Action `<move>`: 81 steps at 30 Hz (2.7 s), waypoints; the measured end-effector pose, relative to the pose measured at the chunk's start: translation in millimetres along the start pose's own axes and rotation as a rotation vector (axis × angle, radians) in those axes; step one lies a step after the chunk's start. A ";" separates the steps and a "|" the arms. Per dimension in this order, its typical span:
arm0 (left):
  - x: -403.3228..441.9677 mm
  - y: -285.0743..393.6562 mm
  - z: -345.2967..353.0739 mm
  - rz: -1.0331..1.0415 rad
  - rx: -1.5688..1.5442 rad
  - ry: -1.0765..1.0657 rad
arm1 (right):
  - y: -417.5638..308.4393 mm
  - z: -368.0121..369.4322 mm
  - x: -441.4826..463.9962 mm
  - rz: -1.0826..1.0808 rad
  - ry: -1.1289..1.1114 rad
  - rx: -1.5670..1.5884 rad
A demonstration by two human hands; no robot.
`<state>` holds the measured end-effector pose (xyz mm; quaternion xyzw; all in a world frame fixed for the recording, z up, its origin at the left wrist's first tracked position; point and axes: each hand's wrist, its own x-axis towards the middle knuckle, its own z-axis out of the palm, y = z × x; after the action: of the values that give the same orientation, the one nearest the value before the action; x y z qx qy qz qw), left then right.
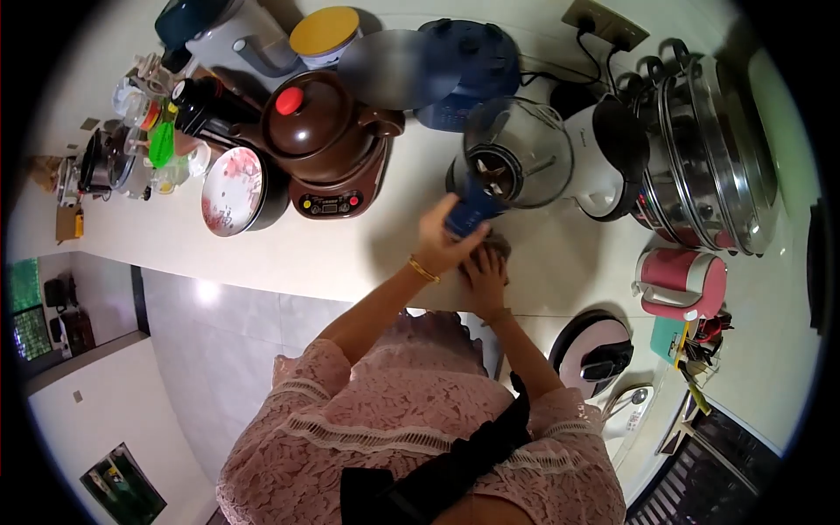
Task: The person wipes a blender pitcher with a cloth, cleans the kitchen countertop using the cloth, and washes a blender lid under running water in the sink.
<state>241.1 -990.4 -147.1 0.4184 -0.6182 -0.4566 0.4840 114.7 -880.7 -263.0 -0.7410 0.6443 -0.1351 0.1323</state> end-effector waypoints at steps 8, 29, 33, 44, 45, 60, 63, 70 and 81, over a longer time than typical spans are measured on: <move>-18.5 34.1 22.4 0.129 0.216 -0.542 | -40.5 28.8 18.6 0.139 0.048 -0.002; 194.3 29.3 17.7 0.331 0.464 -0.459 | -73.0 -62.7 53.3 0.651 1.202 1.975; 206.4 26.9 47.7 0.333 0.623 -0.734 | -57.8 -65.1 45.7 0.644 1.176 1.886; 120.2 24.5 -11.7 0.271 0.561 -0.377 | -16.3 -89.7 52.5 0.639 1.025 1.876; 106.7 27.8 -18.0 0.267 0.564 -0.373 | -15.3 -89.5 61.0 0.578 1.030 1.887; 70.0 14.5 -15.8 0.290 0.515 0.002 | -103.8 -129.1 95.5 0.517 1.239 0.286; 69.8 10.0 -14.9 0.358 0.529 0.031 | -126.1 -127.4 85.4 0.481 1.184 0.248; 73.9 14.0 -18.8 0.298 0.660 -0.015 | -43.3 -177.2 98.4 0.342 0.979 -0.085; 72.8 18.0 -23.7 0.344 0.562 -0.012 | -40.8 -197.7 201.3 -0.095 0.415 -0.183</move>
<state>249.8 -1059.8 -111.2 0.4224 -0.7845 -0.1820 0.4160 105.7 -1079.0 -58.4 -0.7358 0.6316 -0.2317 -0.0773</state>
